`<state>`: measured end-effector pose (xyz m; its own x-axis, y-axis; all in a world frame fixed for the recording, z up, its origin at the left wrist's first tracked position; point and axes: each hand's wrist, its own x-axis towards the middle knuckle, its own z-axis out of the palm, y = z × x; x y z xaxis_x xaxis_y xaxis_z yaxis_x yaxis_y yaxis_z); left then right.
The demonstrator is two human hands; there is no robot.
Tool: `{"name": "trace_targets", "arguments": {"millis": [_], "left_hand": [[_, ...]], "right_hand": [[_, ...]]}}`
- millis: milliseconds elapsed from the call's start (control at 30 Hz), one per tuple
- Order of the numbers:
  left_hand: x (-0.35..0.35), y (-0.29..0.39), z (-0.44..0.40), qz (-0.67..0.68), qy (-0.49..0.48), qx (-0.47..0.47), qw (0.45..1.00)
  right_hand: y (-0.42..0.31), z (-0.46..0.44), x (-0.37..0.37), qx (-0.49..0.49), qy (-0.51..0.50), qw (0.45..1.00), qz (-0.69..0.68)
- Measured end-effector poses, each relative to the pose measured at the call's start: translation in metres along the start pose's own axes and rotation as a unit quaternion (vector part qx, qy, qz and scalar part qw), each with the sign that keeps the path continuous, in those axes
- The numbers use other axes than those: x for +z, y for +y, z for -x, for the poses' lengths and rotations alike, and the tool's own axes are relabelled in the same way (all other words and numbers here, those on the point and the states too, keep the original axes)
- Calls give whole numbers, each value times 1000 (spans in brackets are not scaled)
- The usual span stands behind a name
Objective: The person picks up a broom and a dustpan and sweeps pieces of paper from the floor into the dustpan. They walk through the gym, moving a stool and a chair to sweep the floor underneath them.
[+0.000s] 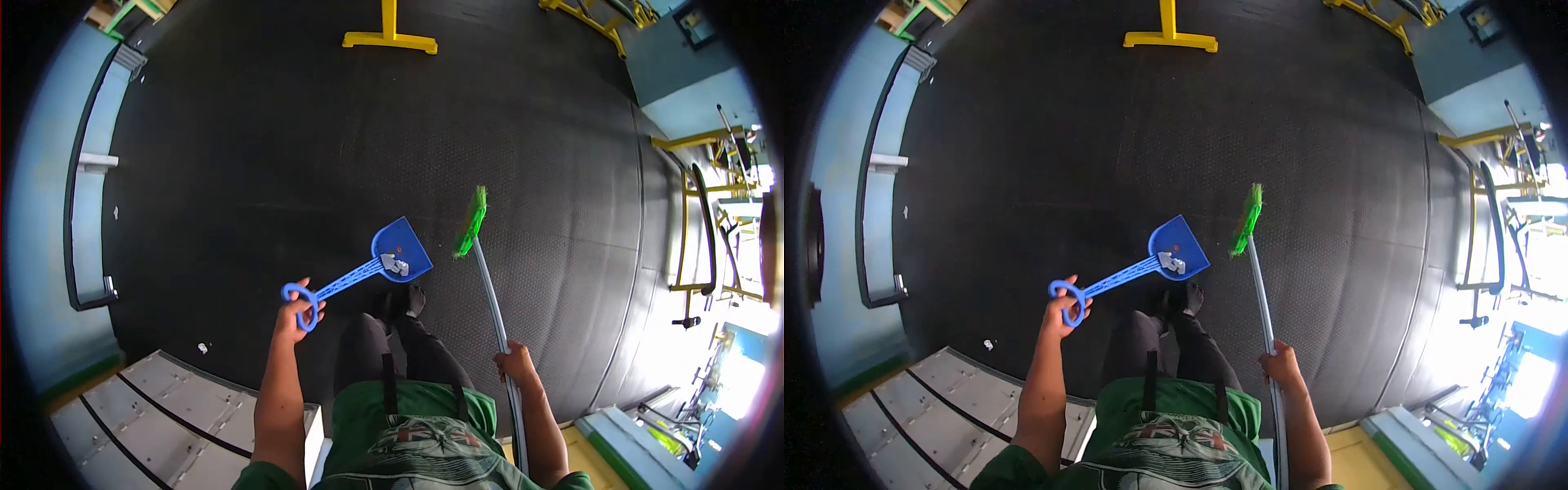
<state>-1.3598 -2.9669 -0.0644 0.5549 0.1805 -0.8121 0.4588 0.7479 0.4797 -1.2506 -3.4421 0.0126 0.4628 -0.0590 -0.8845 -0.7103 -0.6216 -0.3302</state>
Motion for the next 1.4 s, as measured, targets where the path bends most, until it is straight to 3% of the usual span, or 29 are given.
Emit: {"name": "trace_targets", "arguments": {"millis": [233, 800, 933, 1033, 1167, 1267, 1300, 1400], "left_hand": [[-60, -75, 11, 234, -16, 3, 972], [-40, -76, 18, 208, -24, 64, 976], [-28, -85, 23, 197, 11, 59, 979], [-1, -81, 41, 231, 25, 58, 971], [44, -45, 92, 209, 118, 50, 969], [31, -24, 132, 257, 139, 75, 953], [25, -36, 187, 268, 142, 77, 950], [-13, -43, 204, 322, 186, 103, 923]], "right_hand": [[-43, -13, -6, 20, -42, 992, 116], [-37, -51, -14, 5, -37, 980, 198], [-37, -45, -3, -10, -20, 984, 179], [-51, -49, -5, -15, -75, 980, 185], [-88, -69, -5, -65, -115, 966, 223], [-125, -67, 32, -124, -140, 938, 292], [-103, -17, 32, -145, -131, 928, 317], [-152, -2, 104, -165, -150, 891, 396]]}}
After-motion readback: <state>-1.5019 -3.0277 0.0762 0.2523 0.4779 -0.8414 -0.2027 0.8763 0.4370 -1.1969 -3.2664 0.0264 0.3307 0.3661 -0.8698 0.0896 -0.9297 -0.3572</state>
